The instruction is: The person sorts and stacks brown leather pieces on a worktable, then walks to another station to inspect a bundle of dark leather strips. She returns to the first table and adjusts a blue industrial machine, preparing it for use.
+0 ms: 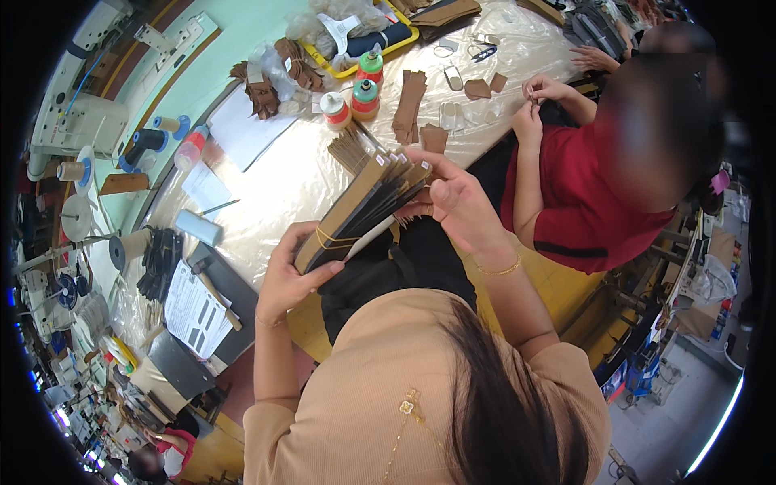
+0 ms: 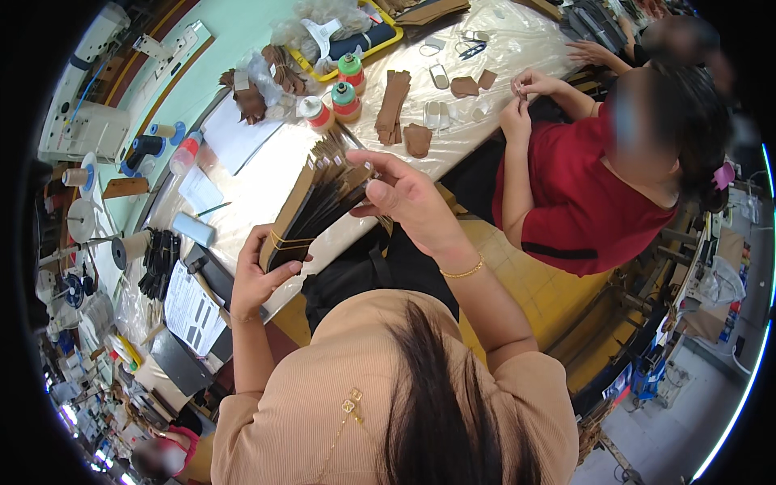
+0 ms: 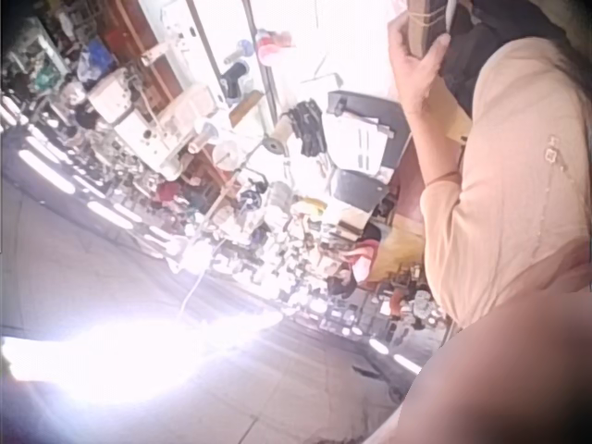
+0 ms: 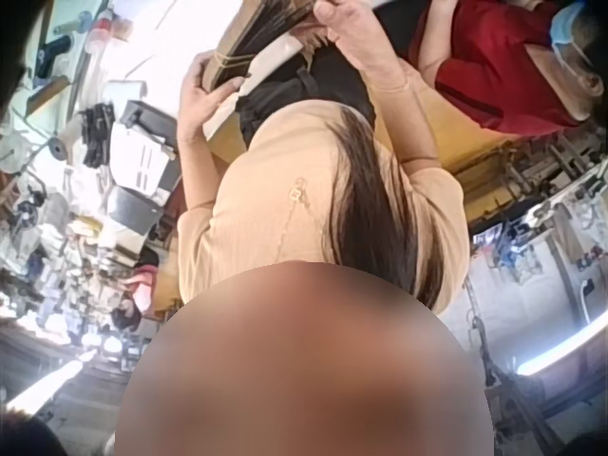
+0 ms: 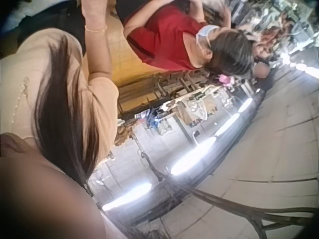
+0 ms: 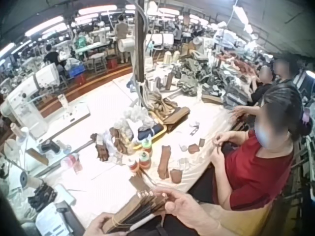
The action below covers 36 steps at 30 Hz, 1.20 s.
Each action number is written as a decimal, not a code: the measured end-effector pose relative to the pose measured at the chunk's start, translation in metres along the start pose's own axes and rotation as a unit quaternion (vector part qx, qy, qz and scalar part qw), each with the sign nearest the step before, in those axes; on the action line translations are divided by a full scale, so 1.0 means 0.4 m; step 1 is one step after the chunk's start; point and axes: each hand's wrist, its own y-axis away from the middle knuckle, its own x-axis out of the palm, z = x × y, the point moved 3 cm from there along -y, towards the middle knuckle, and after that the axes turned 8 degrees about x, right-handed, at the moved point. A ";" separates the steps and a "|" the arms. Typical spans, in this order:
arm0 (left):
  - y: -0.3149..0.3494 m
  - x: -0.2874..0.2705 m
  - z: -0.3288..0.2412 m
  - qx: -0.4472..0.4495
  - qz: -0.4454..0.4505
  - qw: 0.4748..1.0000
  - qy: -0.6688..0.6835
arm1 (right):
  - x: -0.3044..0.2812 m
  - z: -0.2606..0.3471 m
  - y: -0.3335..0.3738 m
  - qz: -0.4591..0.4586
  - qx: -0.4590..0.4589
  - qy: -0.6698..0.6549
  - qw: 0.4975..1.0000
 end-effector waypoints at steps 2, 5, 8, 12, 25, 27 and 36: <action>-0.002 0.004 0.001 0.018 -0.010 0.997 -0.080 | -0.005 -0.004 -0.006 -0.029 0.017 -0.005 0.999; -0.006 0.010 -0.001 0.073 -0.016 0.981 -0.180 | -0.015 -0.007 -0.016 -0.066 0.045 -0.021 0.997; -0.006 0.013 0.005 0.070 -0.018 0.966 -0.246 | -0.023 -0.015 -0.017 -0.069 0.080 -0.072 0.992; -0.014 0.017 -0.001 0.164 -0.018 0.937 -0.309 | -0.025 -0.027 -0.016 -0.048 0.104 -0.165 0.980; -0.017 0.020 -0.043 0.215 0.006 0.840 -0.499 | -0.036 0.004 -0.029 -0.045 0.004 0.157 0.987; -0.013 0.030 -0.064 0.281 -0.006 0.783 -0.555 | -0.018 0.007 -0.033 -0.043 -0.095 0.207 0.973; -0.006 0.084 -0.068 0.310 0.060 0.765 -0.561 | 0.012 -0.010 -0.045 -0.092 0.033 -0.049 0.994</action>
